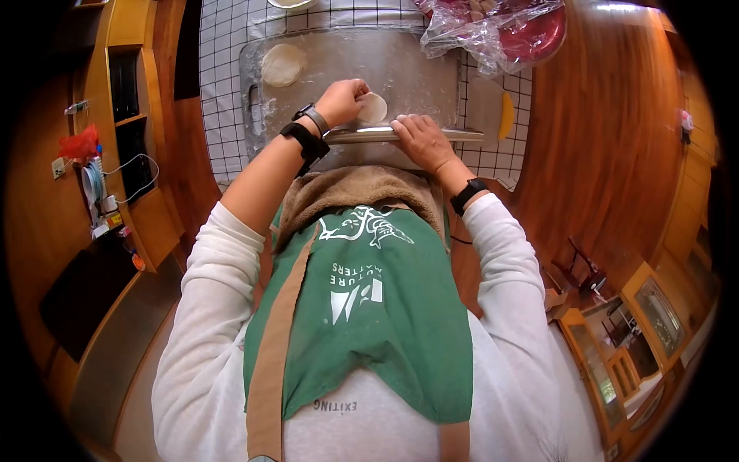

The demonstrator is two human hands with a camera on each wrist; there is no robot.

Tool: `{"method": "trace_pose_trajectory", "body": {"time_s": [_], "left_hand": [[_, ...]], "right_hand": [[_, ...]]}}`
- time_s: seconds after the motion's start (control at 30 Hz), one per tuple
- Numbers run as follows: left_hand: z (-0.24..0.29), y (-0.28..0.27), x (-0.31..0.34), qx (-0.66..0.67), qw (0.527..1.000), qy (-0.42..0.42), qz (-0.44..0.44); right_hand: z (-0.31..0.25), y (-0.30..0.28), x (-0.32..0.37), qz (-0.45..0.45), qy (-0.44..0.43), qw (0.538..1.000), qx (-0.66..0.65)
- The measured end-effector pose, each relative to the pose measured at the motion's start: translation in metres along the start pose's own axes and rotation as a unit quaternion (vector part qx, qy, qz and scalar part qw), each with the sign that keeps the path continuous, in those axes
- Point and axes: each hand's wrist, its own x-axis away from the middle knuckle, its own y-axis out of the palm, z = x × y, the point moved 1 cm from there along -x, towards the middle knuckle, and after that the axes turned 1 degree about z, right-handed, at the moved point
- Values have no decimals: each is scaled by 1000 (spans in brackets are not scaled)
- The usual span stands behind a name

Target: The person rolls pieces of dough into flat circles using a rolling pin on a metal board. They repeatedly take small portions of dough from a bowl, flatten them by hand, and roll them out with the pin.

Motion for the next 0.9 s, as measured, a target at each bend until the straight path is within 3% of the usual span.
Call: {"method": "trace_pose_trajectory", "body": {"time_s": [0.17, 0.23, 0.27, 0.33, 0.37, 0.5, 0.67, 0.7, 0.73, 0.8, 0.9], "left_hand": [[5, -1, -1, -99, 994, 48, 29], [9, 1, -5, -129, 990, 46, 39], [12, 0, -8, -127, 990, 43, 38], [15, 0, -12, -165, 981, 77, 75], [17, 0, -13, -155, 983, 70, 63], [20, 3, -16, -131, 990, 49, 18], [20, 7, -17, -203, 974, 97, 23], [22, 6, -19, -218, 969, 114, 12], [24, 6, -19, -219, 969, 117, 14], [26, 11, -11, -230, 960, 157, 20], [24, 12, -7, -222, 962, 156, -4]], "right_hand": [[11, 4, -32, 1, 21, 999, -43], [22, 6, -51, 18, 160, 984, -74], [25, 7, -60, 15, 159, 984, -76], [27, 7, -67, 89, 275, 957, -20], [21, 13, -59, 53, 277, 959, -2], [6, 24, -35, 79, 236, 968, -19], [16, 15, -58, 15, 286, 957, 38], [9, 21, -46, 9, 259, 966, 6], [-1, 19, -32, 63, 196, 978, 28], [-14, 0, -22, -30, 168, 985, 2], [-3, 3, -19, -66, 105, 992, -15]]}}
